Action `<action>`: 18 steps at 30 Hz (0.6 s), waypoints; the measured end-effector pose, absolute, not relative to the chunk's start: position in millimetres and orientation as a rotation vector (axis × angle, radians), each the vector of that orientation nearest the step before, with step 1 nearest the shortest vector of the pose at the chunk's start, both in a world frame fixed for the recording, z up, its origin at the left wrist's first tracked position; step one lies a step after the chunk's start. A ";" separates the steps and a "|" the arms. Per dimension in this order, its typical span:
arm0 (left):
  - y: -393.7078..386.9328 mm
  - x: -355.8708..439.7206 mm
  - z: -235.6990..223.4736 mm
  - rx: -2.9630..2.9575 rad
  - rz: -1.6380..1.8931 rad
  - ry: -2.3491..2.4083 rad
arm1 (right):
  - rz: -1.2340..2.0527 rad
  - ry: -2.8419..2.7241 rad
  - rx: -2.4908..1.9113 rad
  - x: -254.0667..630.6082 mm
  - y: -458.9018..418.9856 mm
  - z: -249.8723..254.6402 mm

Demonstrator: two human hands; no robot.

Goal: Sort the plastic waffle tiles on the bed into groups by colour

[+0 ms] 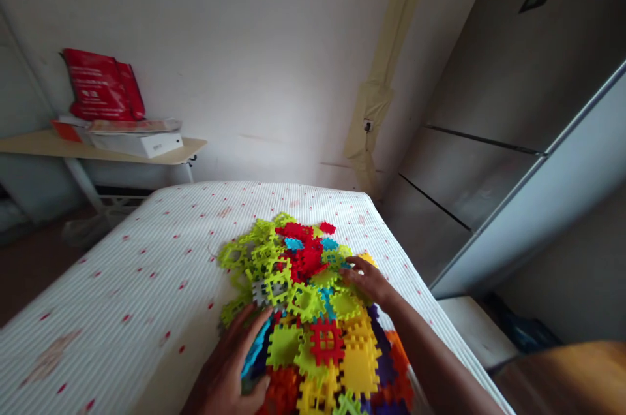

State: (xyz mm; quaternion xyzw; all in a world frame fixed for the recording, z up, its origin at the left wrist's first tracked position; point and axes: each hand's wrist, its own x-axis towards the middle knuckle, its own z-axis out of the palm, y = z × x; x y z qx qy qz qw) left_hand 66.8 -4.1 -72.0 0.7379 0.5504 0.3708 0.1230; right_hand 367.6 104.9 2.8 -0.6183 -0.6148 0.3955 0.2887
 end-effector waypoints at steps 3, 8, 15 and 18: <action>3.1 71.1 -68.8 1.945 1.117 1.529 | 1.199 -1.528 -1.531 354.3 104.9 0.9; 12.6 81.1 -50.7 1.694 1.159 1.405 | 1.273 -1.457 -1.458 337.7 111.4 -2.8; 22.1 97.3 -25.4 1.136 1.167 1.055 | 1.368 -1.290 -1.313 324.0 123.0 -4.4; 24.0 104.2 -14.8 0.995 1.168 0.995 | 1.416 -1.278 -1.329 319.7 125.5 -3.0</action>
